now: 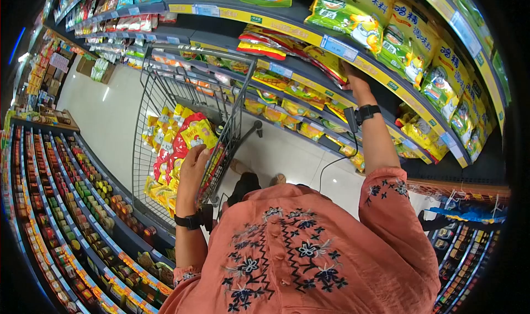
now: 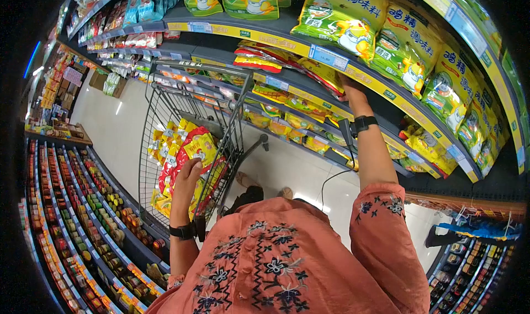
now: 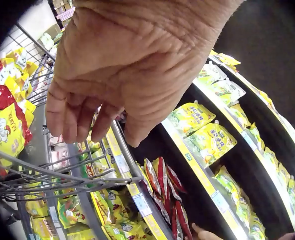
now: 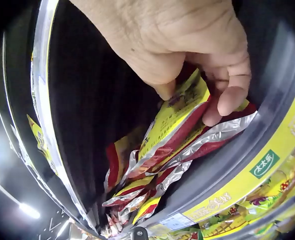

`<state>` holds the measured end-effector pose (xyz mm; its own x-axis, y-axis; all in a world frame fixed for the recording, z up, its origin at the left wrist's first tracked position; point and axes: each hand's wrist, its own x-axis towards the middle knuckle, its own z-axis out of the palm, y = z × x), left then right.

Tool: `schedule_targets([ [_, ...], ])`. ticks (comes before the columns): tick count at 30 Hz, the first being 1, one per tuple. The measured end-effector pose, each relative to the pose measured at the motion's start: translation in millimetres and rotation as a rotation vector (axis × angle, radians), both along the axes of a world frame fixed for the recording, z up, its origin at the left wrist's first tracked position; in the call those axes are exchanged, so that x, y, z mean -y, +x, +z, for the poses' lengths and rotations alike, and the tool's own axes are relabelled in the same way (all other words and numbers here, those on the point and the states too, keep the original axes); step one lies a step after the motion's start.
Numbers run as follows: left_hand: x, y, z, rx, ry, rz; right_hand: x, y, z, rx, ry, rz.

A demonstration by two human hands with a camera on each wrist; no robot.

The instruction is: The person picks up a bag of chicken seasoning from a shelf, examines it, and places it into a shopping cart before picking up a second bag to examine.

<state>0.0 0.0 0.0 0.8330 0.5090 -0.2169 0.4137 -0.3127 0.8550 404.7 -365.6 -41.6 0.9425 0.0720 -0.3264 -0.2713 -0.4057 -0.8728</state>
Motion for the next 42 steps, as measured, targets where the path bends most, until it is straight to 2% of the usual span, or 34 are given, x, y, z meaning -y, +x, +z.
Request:
schedule_targets([
  [3,-7,-3,-12,-0.019,0.001,-0.001,0,-7,-13,0.141,-0.001,-0.119],
  [5,-15,-3,-20,-0.049,0.003,0.003,-5,-11,-9,0.244,0.028,-0.075],
  [6,-10,1,-8,-0.070,-0.035,0.028,-2,-4,-10,0.205,-0.011,-0.044],
  [8,-14,-2,-17,-0.085,-0.048,0.036,1,5,-18,0.171,-0.054,-0.030],
  [9,-20,-4,-24,-0.087,-0.054,0.034,0,8,-20,0.181,-0.057,-0.052],
  [11,-38,-7,-55,-0.096,-0.042,0.026,3,14,-16,0.045,-0.070,-0.012],
  [13,-53,-7,-67,-0.132,-0.044,0.042,-3,-10,7,0.111,-0.059,-0.018],
  [15,-67,-2,-73,-0.197,-0.061,0.085,26,11,-24,-0.002,-0.043,-0.020],
  [18,-104,1,-117,-0.284,-0.125,0.207,45,-12,-19,0.019,-0.021,-0.112],
  [21,-139,-10,-160,-0.201,0.002,0.317,57,-47,-11,-0.025,-0.036,-0.201],
  [23,-163,-28,-166,-0.160,0.093,0.399,63,-73,-10,-0.025,-0.014,-0.200],
  [24,-202,-55,-224,-0.152,0.200,0.418,66,-87,-9,-0.039,-0.002,-0.199],
  [25,-206,-68,-219,-0.157,0.259,0.488,68,-98,-9,-0.048,0.014,-0.201],
  [28,-210,-97,-192,-0.217,0.128,0.560,58,-120,4,-0.061,-0.014,-0.216],
  [31,-230,-135,-232,-0.356,0.147,0.588,64,-114,-3,-0.008,-0.045,-0.275],
  [32,-230,-146,-245,-0.270,-0.023,0.610,60,-115,0,0.031,-0.033,-0.282],
  [35,-211,-139,-235,-0.377,-0.070,0.612,50,-116,6,0.134,-0.048,-0.269],
  [39,-214,-149,-264,-0.456,-0.054,0.554,30,-120,9,0.135,-0.011,-0.224],
  [40,-197,-130,-225,-0.505,-0.073,0.553,19,-122,12,0.146,0.001,-0.199],
  [42,-186,-127,-218,-0.454,-0.234,0.583,0,-126,14,0.128,0.050,-0.114],
])
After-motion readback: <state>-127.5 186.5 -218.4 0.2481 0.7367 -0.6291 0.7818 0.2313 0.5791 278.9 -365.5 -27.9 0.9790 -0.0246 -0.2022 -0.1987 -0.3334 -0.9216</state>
